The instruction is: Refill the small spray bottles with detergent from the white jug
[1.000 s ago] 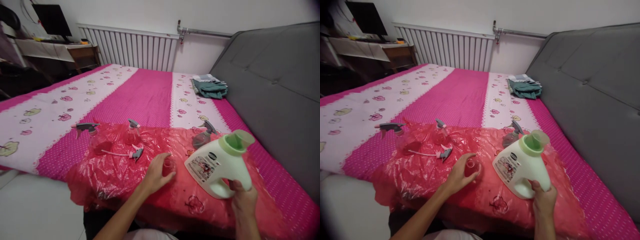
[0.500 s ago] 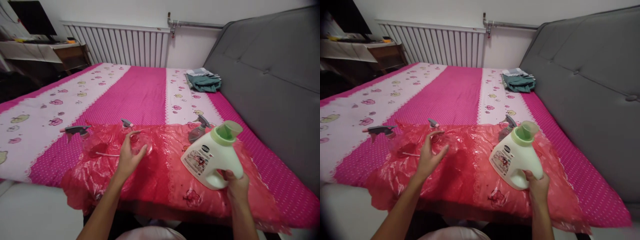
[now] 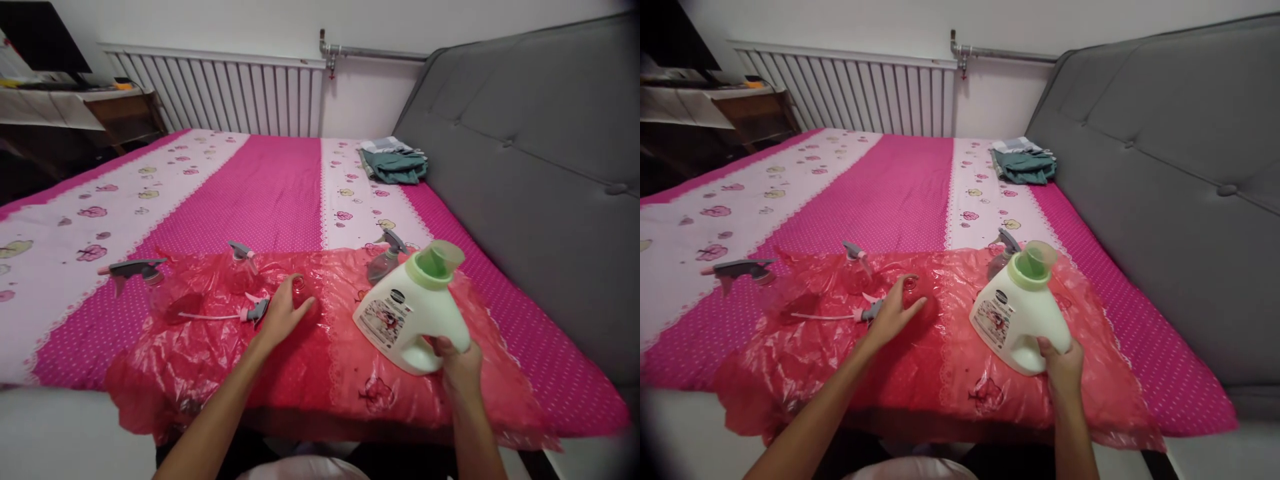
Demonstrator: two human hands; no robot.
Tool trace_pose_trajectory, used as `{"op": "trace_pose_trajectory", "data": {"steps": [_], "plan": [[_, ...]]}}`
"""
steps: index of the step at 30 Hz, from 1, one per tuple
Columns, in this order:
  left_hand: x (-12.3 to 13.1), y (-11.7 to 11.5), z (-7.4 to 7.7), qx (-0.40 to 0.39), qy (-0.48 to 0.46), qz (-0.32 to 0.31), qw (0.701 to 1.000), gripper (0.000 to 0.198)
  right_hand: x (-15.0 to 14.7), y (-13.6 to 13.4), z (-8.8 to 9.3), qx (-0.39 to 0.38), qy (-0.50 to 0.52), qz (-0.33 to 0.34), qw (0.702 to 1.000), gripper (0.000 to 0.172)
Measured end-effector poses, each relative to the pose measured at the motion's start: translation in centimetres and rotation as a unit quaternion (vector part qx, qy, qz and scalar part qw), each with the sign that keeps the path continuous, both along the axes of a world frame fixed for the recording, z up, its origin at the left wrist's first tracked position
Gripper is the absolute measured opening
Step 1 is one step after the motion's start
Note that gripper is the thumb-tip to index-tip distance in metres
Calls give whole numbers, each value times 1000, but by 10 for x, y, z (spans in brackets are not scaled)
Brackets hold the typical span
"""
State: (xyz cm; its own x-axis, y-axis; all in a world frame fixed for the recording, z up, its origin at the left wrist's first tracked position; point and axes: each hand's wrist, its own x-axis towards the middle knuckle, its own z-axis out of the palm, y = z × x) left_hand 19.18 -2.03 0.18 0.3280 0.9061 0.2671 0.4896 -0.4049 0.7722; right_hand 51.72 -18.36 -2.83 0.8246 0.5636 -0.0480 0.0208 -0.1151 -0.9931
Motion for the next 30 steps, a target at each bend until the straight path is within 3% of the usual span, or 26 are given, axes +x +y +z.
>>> {"op": "trace_pose_trajectory", "data": {"steps": [5, 10, 17, 22, 26, 30], "plan": [[-23, -6, 11, 2, 3, 16, 1000, 50, -1, 1, 3, 2, 0, -4, 1000, 82], [-18, -6, 22, 12, -7, 22, 1000, 52, -2, 1, 2, 3, 4, -3, 1000, 82], [5, -16, 6, -13, 10, -31, 999, 57, -6, 1, 9, -3, 3, -2, 1000, 77], [1, -12, 7, -5, 19, -33, 999, 87, -6, 1, 9, -3, 2, -3, 1000, 80], [-5, -15, 25, 29, 22, -13, 999, 93, -4, 0, 4, -4, -3, -3, 1000, 84], [8, -36, 69, 131, -21, -39, 990, 68, -3, -2, 2, -10, -9, 5, 1000, 83]]}}
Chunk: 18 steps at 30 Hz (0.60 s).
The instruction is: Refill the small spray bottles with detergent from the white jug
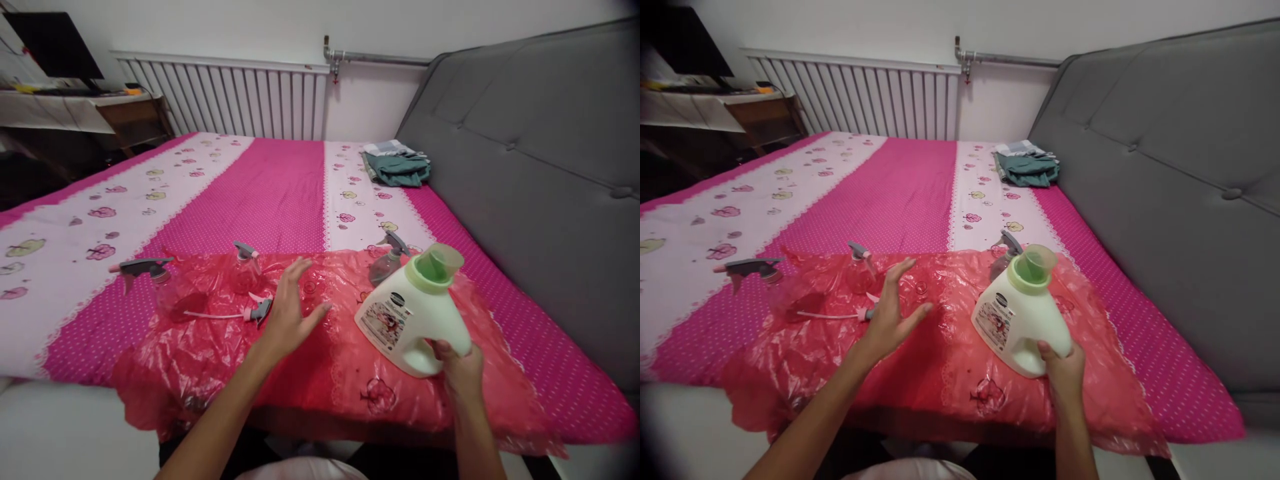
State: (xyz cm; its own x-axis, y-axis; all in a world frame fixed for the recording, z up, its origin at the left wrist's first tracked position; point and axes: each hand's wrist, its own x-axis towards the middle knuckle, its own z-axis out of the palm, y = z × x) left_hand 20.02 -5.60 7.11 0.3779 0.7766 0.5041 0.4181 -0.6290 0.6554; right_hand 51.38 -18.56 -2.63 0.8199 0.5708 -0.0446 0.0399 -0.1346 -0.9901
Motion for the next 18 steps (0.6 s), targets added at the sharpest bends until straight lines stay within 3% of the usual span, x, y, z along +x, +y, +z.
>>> {"op": "trace_pose_trajectory", "data": {"steps": [3, 6, 9, 12, 14, 18], "plan": [[37, -10, 42, 33, -17, -133, 990, 49, -1, -2, 1, -5, -4, 4, 1000, 82], [90, -1, 70, 15, -71, -246, 967, 53, -2, -3, 4, -10, -8, 13, 1000, 79], [138, 17, 79, -36, -101, -326, 939, 67, -4, -6, 6, -12, -13, 26, 1000, 73], [164, 28, 78, -83, -86, -414, 902, 52, -6, -8, 6, -12, -19, 33, 999, 70], [169, 27, 74, -99, -96, -402, 905, 40, -9, -8, 7, -15, -26, 27, 999, 68], [167, 14, 66, -98, -144, -282, 944, 32, -18, -5, 10, -21, -47, -3, 999, 68]]}}
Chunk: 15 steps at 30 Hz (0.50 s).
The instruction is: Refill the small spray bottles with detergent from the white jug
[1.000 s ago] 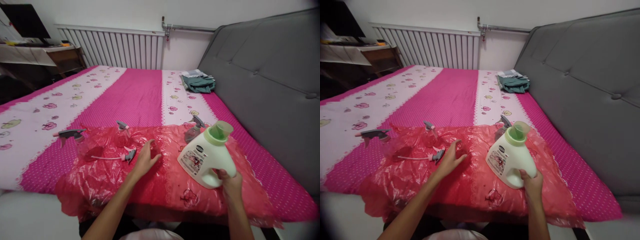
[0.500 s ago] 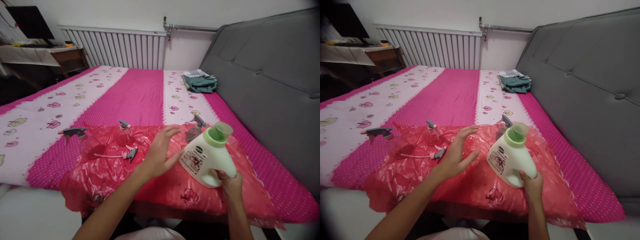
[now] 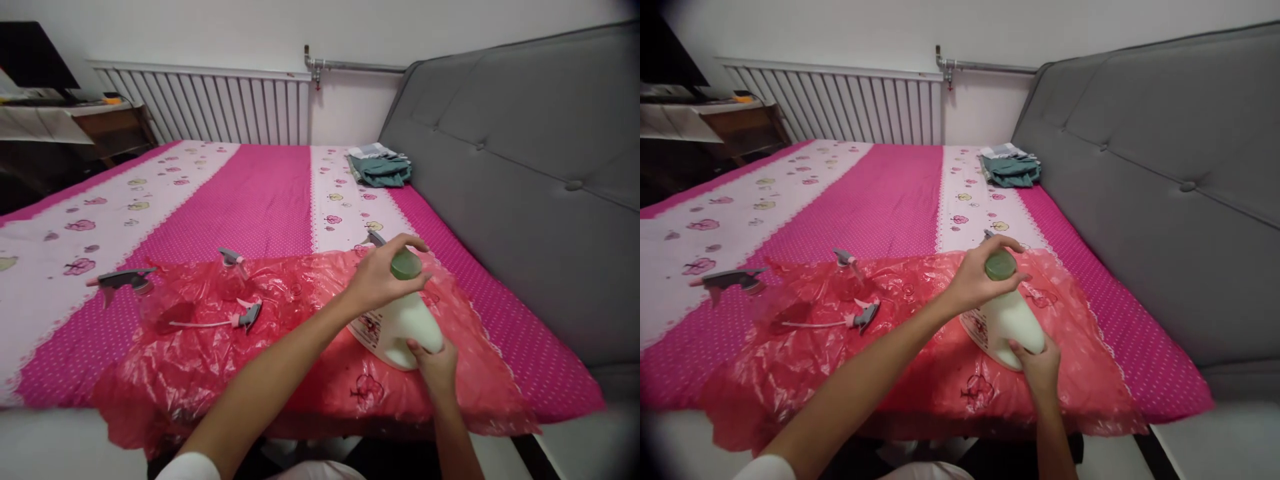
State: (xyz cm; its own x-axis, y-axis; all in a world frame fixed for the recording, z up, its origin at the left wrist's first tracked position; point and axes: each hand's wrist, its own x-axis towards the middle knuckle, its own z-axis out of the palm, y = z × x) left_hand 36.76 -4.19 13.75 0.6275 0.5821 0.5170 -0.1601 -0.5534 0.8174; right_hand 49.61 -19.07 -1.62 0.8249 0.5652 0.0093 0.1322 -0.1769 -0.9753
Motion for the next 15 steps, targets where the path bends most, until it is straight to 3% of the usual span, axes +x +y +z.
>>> {"op": "trace_pose_trajectory", "data": {"steps": [6, 15], "plan": [[7, -16, 0, -3, 44, 95, 995, 39, -6, 3, -2, 4, -27, -43, 999, 73], [14, -23, -2, 0, 14, 125, 992, 41, -2, 5, -17, 10, -54, -57, 997, 85]]}}
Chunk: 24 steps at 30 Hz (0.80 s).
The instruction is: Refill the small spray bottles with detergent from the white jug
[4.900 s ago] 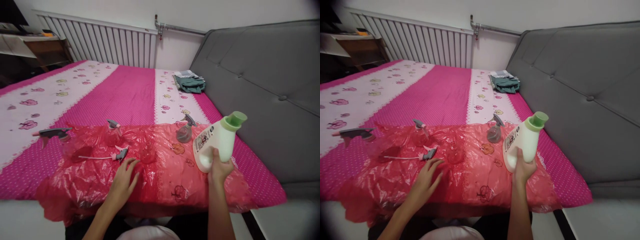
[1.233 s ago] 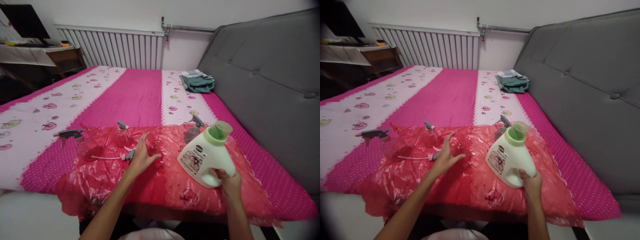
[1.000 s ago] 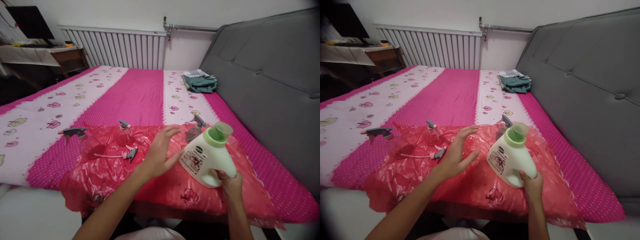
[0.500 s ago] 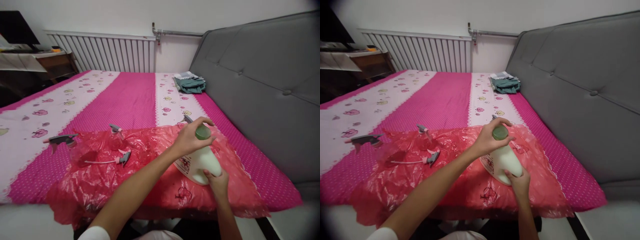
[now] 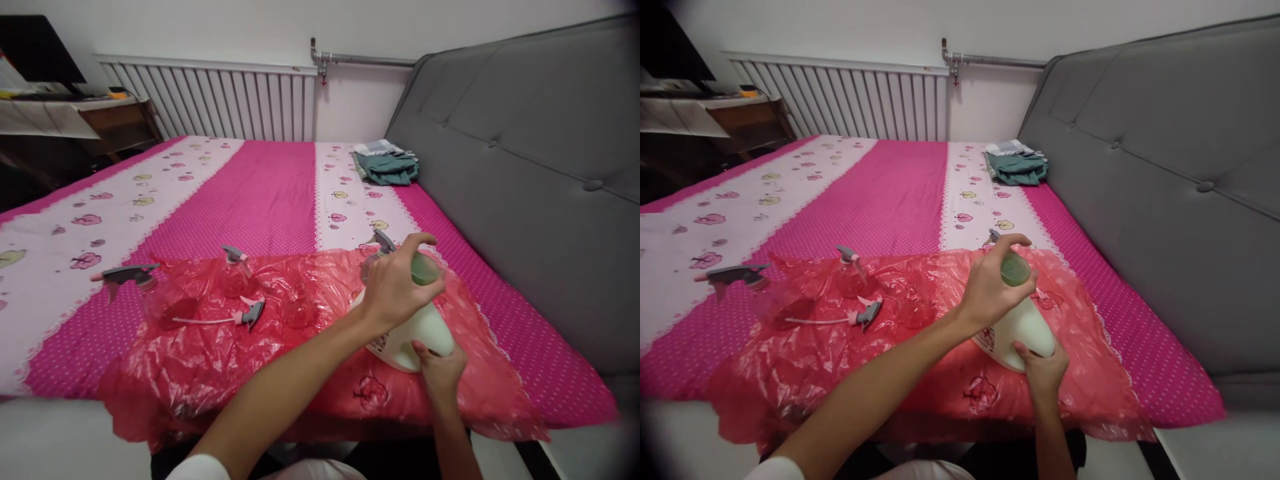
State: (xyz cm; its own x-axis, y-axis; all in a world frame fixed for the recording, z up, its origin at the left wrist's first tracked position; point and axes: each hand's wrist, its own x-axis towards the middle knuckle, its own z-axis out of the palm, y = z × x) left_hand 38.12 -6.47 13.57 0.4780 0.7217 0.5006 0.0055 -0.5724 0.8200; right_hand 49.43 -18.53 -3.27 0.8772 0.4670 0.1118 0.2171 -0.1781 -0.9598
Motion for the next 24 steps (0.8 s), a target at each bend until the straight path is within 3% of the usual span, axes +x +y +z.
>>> {"op": "trace_pose_trajectory", "data": {"steps": [6, 13, 17, 20, 24], "plan": [[8, -6, -1, -6, 29, 147, 989, 37, -13, 1, -1, -3, -40, -31, 999, 75], [-16, -28, 2, 58, 58, 57, 995, 73, -6, 1, 0, 3, -37, -32, 999, 75], [-41, -40, 8, 52, 63, 64, 995, 81, -1, 1, -3, 0, -40, -37, 999, 77], [-47, -35, 8, 36, 58, 62, 996, 80, 1, -1, -6, -5, -45, -27, 999, 78], [-43, -18, 1, 56, 42, -29, 997, 91, 0, -4, -6, -12, -50, -16, 999, 81]]}}
